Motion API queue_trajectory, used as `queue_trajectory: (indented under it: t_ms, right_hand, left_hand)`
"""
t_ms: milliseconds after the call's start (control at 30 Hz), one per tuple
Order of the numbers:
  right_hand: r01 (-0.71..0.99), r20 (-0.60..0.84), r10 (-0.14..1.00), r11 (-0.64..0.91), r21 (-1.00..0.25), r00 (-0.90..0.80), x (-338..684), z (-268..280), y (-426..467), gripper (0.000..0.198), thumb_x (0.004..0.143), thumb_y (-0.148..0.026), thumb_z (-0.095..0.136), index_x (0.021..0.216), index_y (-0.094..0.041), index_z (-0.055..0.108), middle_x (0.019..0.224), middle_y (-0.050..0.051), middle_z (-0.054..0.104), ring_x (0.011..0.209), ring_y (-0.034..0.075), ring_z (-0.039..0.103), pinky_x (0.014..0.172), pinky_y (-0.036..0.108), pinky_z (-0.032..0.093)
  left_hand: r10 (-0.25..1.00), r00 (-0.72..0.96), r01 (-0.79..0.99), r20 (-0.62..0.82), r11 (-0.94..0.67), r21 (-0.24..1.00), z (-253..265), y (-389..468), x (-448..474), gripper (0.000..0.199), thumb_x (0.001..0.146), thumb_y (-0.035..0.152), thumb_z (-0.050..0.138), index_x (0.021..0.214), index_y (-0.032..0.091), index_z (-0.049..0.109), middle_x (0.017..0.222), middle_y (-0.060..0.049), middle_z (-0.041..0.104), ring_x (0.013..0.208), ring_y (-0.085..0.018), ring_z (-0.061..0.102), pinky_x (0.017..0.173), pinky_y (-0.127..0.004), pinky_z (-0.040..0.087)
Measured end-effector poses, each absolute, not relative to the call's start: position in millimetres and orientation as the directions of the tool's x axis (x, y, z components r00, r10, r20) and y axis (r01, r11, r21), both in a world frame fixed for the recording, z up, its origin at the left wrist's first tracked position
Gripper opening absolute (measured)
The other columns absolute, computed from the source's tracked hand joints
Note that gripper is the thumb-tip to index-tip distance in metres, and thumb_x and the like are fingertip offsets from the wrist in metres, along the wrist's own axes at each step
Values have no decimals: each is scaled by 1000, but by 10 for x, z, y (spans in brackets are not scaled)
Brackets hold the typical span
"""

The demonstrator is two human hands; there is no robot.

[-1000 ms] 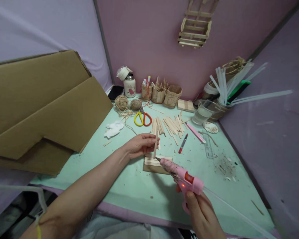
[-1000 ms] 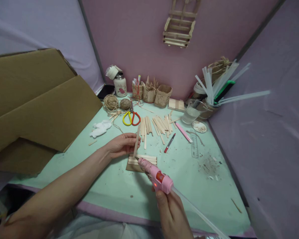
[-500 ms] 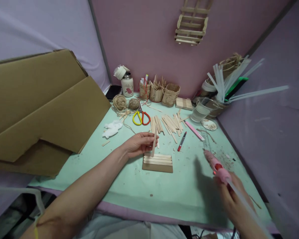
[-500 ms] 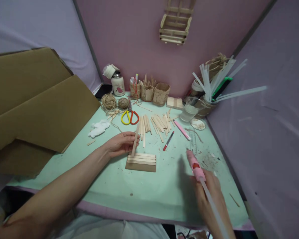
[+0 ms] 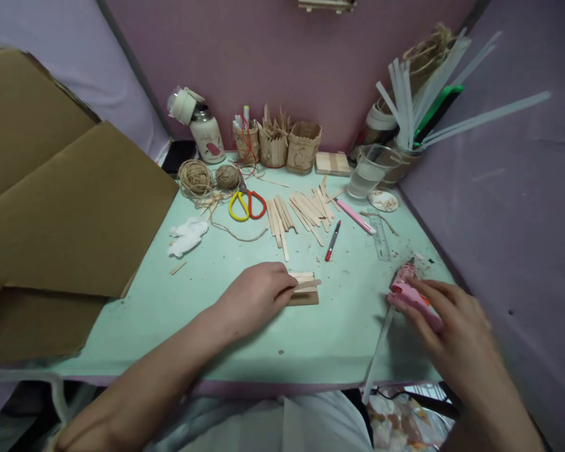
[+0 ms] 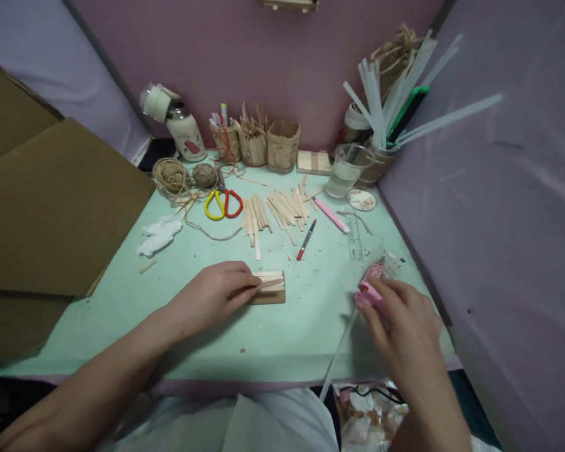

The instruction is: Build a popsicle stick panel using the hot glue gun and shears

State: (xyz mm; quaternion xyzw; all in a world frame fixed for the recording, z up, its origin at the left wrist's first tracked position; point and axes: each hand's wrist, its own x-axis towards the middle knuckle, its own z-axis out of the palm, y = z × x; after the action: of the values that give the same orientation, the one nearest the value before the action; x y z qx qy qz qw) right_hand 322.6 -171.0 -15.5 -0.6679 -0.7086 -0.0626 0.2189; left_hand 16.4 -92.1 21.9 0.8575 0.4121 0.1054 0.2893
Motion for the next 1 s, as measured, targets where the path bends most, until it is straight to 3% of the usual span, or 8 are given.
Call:
queue_trajectory:
  t_ms: [67,133,267,433,533,700,1000]
  right_hand:
    - [893,446,885,302,-335,-133,2923,-46,-1647,28,94,-39,53,111,-21,66,99,10,67,92,26,61,81,42,44]
    - [841,430,873,402,-363,-231,2648,-21,-1573,18,94,-31,56,106,-23,67,92,6,68,88,23,60,79,39,39]
    - [814,394,870,446,-372,-296,2362,-111,-1458,12,93,-24,60,101,-24,69,88,3,70,87,21,57,79,40,31]
    - [783,393,867,465,-414,-307,2330,-176,-1410,7,90,-22,64,94,-23,70,84,0,71,86,20,55,80,39,28]
    - [771,386,875,453,-446,-291,2325,-205,-1393,5,90,-21,65,91,-22,70,83,0,71,86,20,54,80,39,27]
    - [736,398,880,447,-509,-258,2345,-301,-1368,4,88,-21,67,90,-22,71,82,0,70,84,20,55,80,38,29]
    - [748,356,897,421,-514,-260,2361,-394,-1359,7,89,-27,65,88,-25,72,83,0,72,85,22,55,79,40,29]
  left_hand:
    - [749,657,701,-89,-563,438,206,-1003,217,28,93,18,46,88,16,73,87,-9,67,82,-21,60,72,-31,43]
    - [738,667,720,-104,-601,348,180,-1058,246,30,95,19,44,87,15,72,84,-9,65,80,-22,59,71,-33,43]
    - [729,676,728,-108,-637,254,138,-1106,248,30,97,22,42,96,15,71,87,-10,65,81,-24,58,72,-36,43]
    - [720,680,731,-139,-648,213,133,-1117,275,25,96,21,45,93,14,69,87,-10,64,82,-25,57,71,-37,43]
    - [728,677,728,-109,-641,242,129,-1120,270,23,95,19,47,95,14,69,88,-10,65,82,-25,57,72,-37,44]
    - [797,592,711,116,-585,390,91,-1162,20,21,90,22,59,108,16,66,105,-9,65,97,-24,58,82,-38,47]
    - [914,315,729,257,-406,550,-176,-1375,-389,11,89,21,61,96,19,69,91,-3,64,86,-16,60,75,-29,50]
